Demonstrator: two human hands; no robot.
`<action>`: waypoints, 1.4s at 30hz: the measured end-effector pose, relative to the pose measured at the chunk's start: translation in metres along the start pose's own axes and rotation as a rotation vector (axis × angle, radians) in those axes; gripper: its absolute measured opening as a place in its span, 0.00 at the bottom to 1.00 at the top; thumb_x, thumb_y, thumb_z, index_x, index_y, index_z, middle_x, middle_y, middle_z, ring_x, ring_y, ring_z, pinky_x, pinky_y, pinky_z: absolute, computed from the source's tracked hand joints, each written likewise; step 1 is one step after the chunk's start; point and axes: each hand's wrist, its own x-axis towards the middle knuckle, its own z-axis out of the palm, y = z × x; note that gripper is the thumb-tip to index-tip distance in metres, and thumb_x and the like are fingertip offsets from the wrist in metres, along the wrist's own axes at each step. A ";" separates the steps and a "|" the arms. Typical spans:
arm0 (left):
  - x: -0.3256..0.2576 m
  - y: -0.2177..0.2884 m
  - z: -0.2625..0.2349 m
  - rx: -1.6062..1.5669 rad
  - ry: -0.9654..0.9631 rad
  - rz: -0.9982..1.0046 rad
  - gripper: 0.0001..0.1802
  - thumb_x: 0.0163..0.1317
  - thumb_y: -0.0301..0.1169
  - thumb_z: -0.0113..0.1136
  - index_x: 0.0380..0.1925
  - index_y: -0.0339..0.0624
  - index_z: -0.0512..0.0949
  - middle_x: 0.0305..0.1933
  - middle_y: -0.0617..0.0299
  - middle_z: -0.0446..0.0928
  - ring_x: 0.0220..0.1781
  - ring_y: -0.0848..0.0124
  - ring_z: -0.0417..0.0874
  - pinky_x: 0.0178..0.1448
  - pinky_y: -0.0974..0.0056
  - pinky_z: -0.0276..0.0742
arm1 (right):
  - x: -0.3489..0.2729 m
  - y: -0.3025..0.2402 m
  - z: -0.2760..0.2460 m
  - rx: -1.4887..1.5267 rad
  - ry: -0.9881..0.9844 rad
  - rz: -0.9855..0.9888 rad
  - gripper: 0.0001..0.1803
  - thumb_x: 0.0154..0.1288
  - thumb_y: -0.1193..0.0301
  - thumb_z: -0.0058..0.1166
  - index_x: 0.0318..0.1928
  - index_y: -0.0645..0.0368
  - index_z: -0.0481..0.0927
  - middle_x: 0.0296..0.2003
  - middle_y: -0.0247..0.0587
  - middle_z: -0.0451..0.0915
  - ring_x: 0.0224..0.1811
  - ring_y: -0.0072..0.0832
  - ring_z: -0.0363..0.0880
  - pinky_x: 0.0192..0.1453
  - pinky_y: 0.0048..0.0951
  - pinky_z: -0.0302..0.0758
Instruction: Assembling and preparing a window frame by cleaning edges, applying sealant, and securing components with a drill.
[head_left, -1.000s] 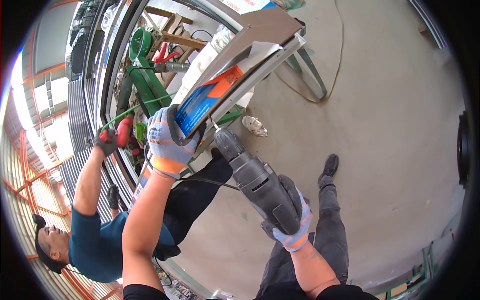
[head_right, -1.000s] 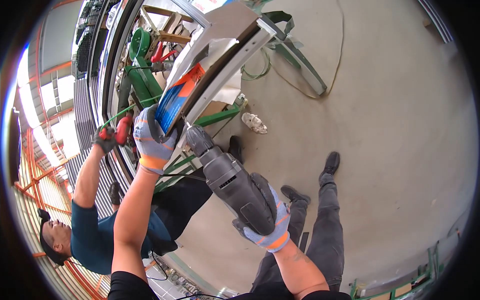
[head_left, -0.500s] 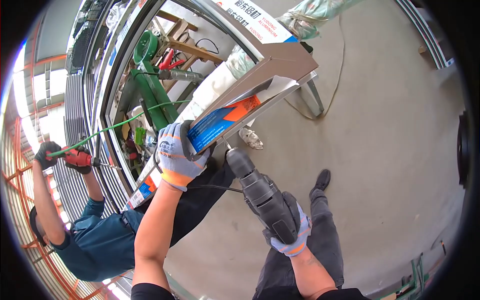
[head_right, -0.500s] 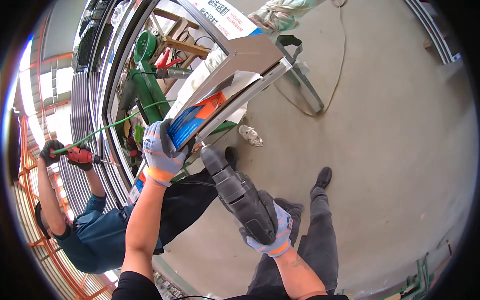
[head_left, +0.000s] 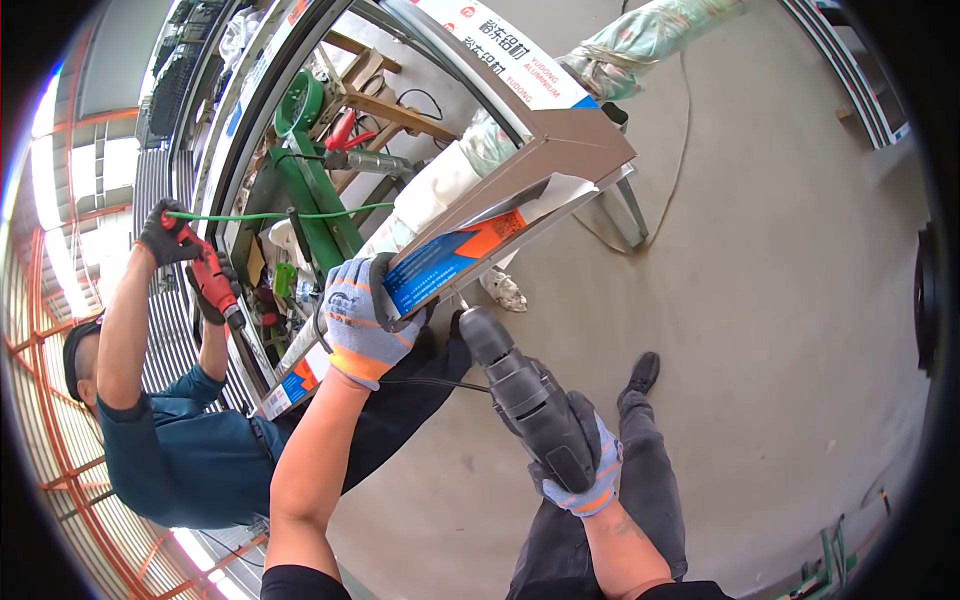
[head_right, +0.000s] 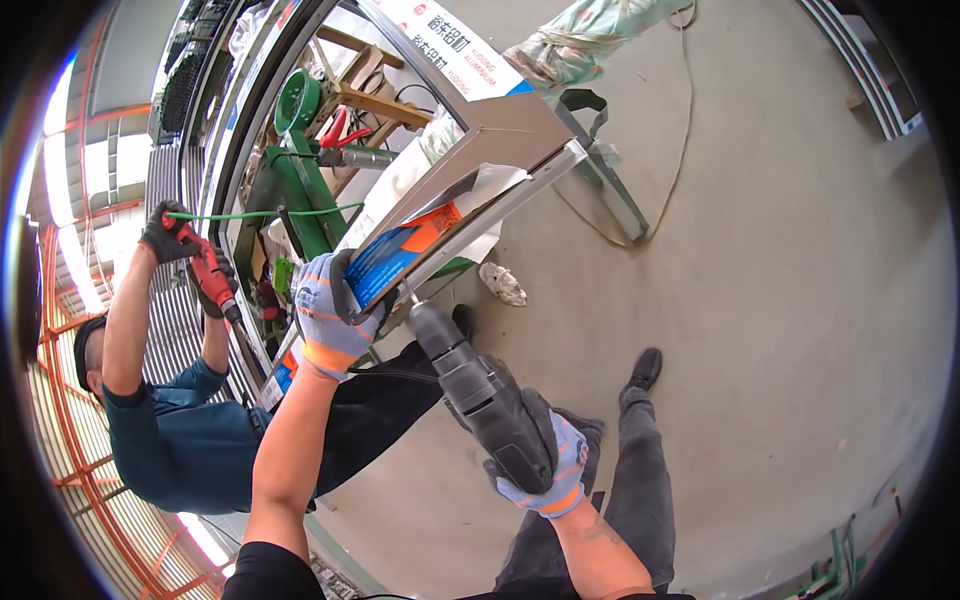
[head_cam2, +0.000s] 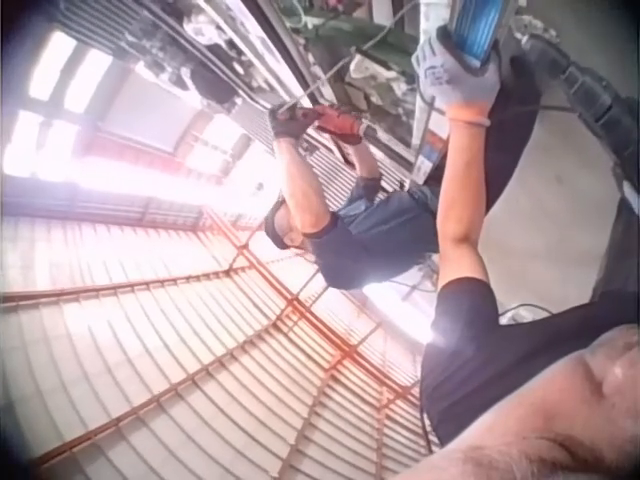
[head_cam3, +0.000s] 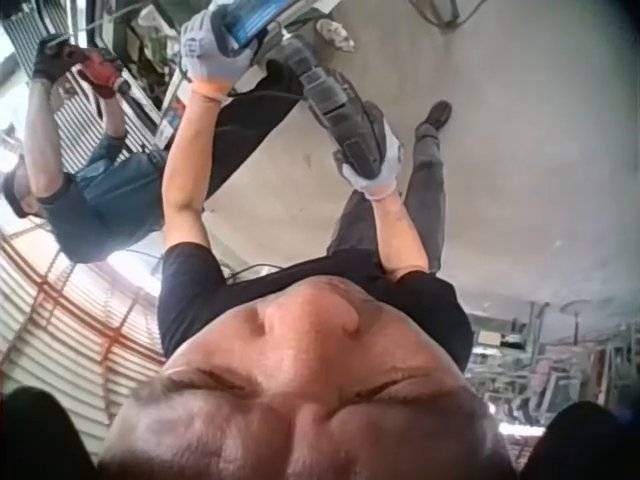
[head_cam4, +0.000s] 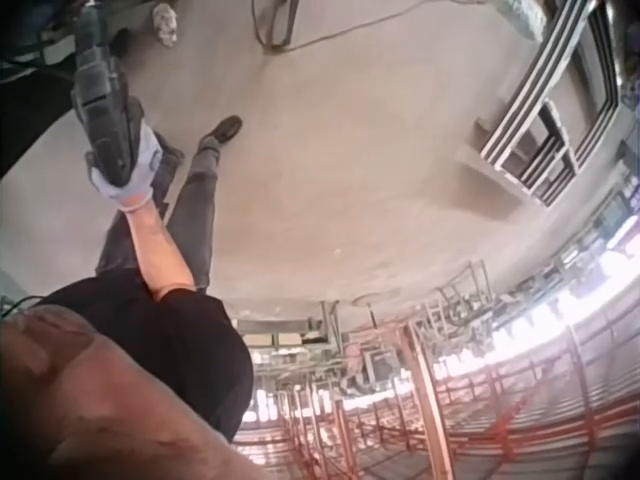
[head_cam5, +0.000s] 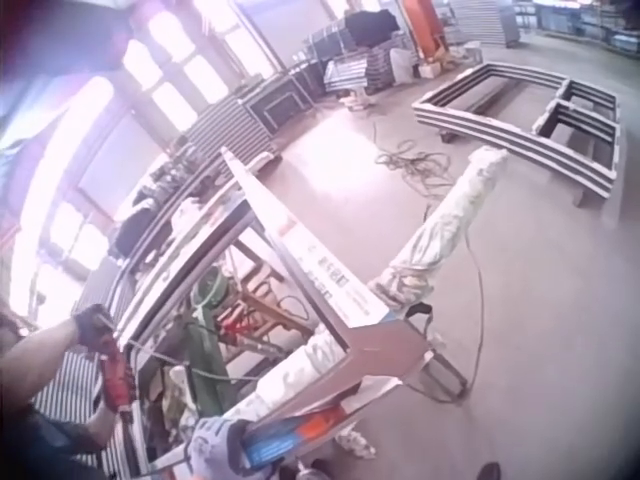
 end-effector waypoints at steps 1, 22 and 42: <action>0.000 -0.001 0.001 0.004 0.004 -0.001 0.31 0.39 0.38 0.75 0.45 0.37 0.75 0.40 0.49 0.77 0.42 0.48 0.78 0.49 0.50 0.72 | 0.001 -0.001 -0.001 -0.023 -0.014 0.009 0.49 0.40 0.65 0.71 0.65 0.71 0.68 0.51 0.49 0.83 0.51 0.41 0.84 0.58 0.34 0.78; 0.003 -0.002 0.002 0.004 -0.003 -0.001 0.34 0.37 0.37 0.76 0.46 0.37 0.75 0.40 0.49 0.76 0.43 0.48 0.77 0.50 0.50 0.72 | 0.015 0.002 -0.004 -0.206 0.019 -0.211 0.48 0.39 0.62 0.70 0.63 0.72 0.69 0.47 0.51 0.82 0.44 0.47 0.84 0.49 0.39 0.80; 0.003 -0.003 0.004 0.021 0.012 -0.003 0.34 0.36 0.36 0.76 0.46 0.38 0.75 0.40 0.49 0.77 0.43 0.49 0.78 0.51 0.51 0.72 | 0.021 -0.001 -0.008 -0.250 -0.036 -0.263 0.46 0.37 0.65 0.70 0.61 0.67 0.69 0.46 0.51 0.81 0.42 0.49 0.83 0.48 0.44 0.79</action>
